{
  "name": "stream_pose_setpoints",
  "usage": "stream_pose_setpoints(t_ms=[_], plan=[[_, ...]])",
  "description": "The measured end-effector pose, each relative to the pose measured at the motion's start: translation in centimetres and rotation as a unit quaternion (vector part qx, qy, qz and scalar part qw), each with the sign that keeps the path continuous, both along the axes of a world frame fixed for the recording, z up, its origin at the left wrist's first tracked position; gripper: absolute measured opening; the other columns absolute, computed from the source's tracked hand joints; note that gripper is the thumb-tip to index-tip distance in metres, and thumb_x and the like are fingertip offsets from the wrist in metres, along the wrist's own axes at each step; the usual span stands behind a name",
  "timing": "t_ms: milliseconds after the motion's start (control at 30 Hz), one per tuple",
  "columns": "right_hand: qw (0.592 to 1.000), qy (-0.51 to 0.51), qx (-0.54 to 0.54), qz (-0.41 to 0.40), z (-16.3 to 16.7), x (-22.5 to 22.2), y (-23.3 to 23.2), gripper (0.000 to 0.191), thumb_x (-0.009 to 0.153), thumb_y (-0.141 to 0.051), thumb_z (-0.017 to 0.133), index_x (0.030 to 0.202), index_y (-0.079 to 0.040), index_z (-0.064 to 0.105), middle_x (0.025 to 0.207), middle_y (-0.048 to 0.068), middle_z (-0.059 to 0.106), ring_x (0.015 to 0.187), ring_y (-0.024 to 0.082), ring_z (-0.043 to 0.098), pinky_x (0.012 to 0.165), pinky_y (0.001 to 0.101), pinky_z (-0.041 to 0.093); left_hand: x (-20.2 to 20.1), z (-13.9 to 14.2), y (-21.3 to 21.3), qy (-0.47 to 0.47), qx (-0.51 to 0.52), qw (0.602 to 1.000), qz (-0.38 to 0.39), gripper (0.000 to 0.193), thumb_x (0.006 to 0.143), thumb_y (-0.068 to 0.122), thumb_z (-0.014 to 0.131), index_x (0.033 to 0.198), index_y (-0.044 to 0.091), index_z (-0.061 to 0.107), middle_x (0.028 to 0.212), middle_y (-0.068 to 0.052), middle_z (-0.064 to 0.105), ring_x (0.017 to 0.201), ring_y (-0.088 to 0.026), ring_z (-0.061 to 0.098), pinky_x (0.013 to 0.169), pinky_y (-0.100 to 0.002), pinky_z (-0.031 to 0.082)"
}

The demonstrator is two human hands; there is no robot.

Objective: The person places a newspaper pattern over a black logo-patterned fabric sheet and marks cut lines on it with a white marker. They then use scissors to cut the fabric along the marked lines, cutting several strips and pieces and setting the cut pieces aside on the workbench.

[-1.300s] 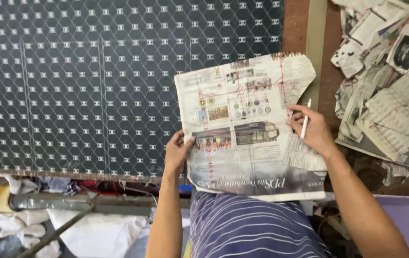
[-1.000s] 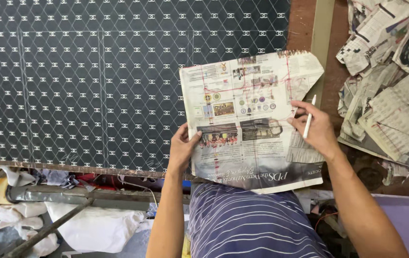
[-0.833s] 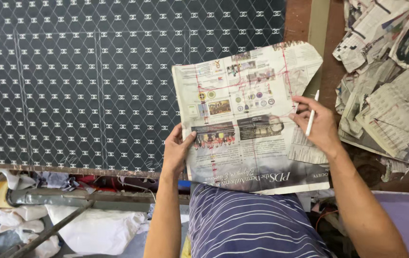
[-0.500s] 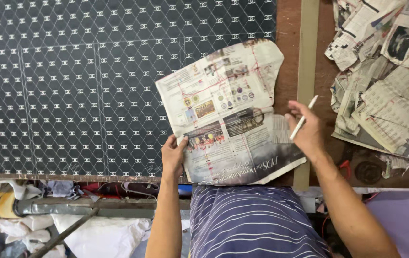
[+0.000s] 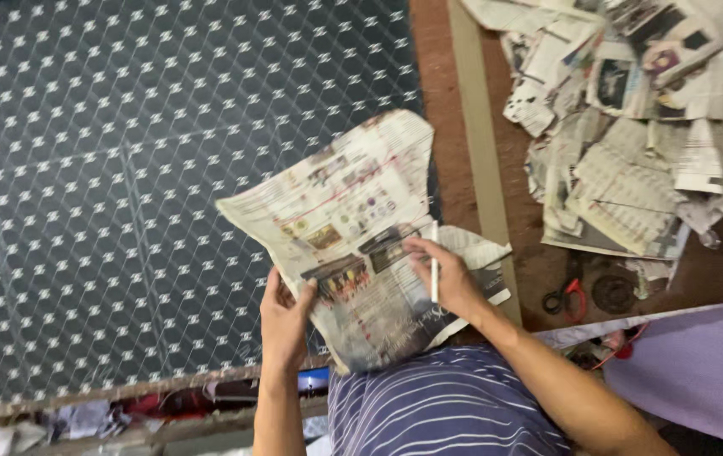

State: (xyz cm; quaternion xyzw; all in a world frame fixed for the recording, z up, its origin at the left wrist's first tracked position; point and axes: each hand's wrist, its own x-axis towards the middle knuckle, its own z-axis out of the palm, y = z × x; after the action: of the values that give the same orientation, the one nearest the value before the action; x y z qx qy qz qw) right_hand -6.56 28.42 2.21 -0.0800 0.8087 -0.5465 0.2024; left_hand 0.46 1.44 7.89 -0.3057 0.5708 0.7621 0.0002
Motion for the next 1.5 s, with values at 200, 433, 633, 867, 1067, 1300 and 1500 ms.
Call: stream_pose_setpoints(t_ms=[200, 433, 633, 867, 1067, 1300, 1500], plan=[[0.995, -0.043, -0.087, 0.019, 0.5, -1.9, -1.1, 0.043, 0.099, -0.014, 0.062, 0.14, -0.004, 0.055, 0.127, 0.013, 0.07, 0.112, 0.021, 0.069, 0.094, 0.0327, 0.058, -3.4, 5.0, 5.5, 0.009, -0.079, 0.993, -0.084, 0.075, 0.089, 0.002, 0.067, 0.157, 0.006, 0.034, 0.108, -0.013, 0.069, 0.094, -0.017, 0.07, 0.08, -0.031, 0.06], [0.994, 0.07, -0.047, -0.065, 2.4, -3.9, 3.4, 0.048, 0.093, -0.01, 0.066, 0.139, -0.002, 0.057, 0.127, 0.016, 0.069, 0.115, 0.022, 0.067, 0.099, 0.0344, 0.053, -7.1, 3.4, 14.1, 0.165, -0.113, 0.958, -0.204, 0.07, 0.096, 0.01, 0.069, 0.157, 0.004, 0.037, 0.107, -0.01, 0.07, 0.099, -0.017, 0.067, 0.093, -0.031, 0.056], [0.955, 0.035, -0.123, -0.268, 4.0, -6.5, 10.4, 0.029, 0.107, -0.017, 0.057, 0.132, -0.001, 0.059, 0.116, 0.015, 0.071, 0.099, 0.023, 0.071, 0.083, 0.0349, 0.059, -9.0, -0.8, 17.4, 0.172, -0.167, 0.935, -0.263, 0.044, 0.098, 0.014, 0.068, 0.139, 0.001, 0.059, 0.114, -0.016, 0.074, 0.106, -0.024, 0.072, 0.097, -0.034, 0.053], [0.953, 0.098, -0.007, -0.287, 3.7, -4.5, 14.9, 0.028, 0.11, -0.009, 0.058, 0.135, 0.005, 0.056, 0.12, 0.017, 0.071, 0.102, 0.021, 0.07, 0.09, 0.0311, 0.055, -5.4, -7.0, 14.2, 0.083, -0.311, 0.946, -0.044, 0.042, 0.09, 0.004, 0.066, 0.131, 0.001, 0.06, 0.114, -0.016, 0.062, 0.102, -0.027, 0.063, 0.088, -0.036, 0.053], [0.959, 0.221, 0.06, -0.167, 2.2, -3.1, 10.3, 0.028, 0.114, -0.007, 0.062, 0.136, 0.009, 0.056, 0.125, 0.019, 0.068, 0.118, 0.025, 0.067, 0.105, 0.0348, 0.052, -5.2, -8.1, 11.8, 0.055, -0.371, 0.927, -0.003, 0.051, 0.084, 0.008, 0.076, 0.131, -0.002, 0.058, 0.12, -0.02, 0.06, 0.111, -0.032, 0.056, 0.096, -0.043, 0.05], [0.962, 0.199, 0.154, -0.104, -1.5, -6.1, 5.6, 0.035, 0.111, -0.021, 0.075, 0.131, 0.004, 0.061, 0.11, 0.02, 0.072, 0.099, 0.022, 0.068, 0.089, 0.0329, 0.053, -7.8, -6.4, 9.7, -0.105, -0.131, 0.985, -0.045, 0.062, 0.086, 0.025, 0.081, 0.132, -0.007, 0.054, 0.109, -0.017, 0.069, 0.096, -0.023, 0.067, 0.085, -0.034, 0.055], [0.943, 0.27, 0.175, -0.089, -1.7, -7.8, 6.8, 0.035, 0.105, -0.009, 0.072, 0.134, 0.005, 0.058, 0.118, 0.024, 0.069, 0.109, 0.027, 0.069, 0.096, 0.0356, 0.055, -7.9, -6.0, 8.6, -0.04, 0.0, 0.999, -0.02, 0.036, 0.094, 0.027, 0.077, 0.109, -0.005, 0.07, 0.095, -0.012, 0.073, 0.08, -0.014, 0.068, 0.072, -0.029, 0.057]])
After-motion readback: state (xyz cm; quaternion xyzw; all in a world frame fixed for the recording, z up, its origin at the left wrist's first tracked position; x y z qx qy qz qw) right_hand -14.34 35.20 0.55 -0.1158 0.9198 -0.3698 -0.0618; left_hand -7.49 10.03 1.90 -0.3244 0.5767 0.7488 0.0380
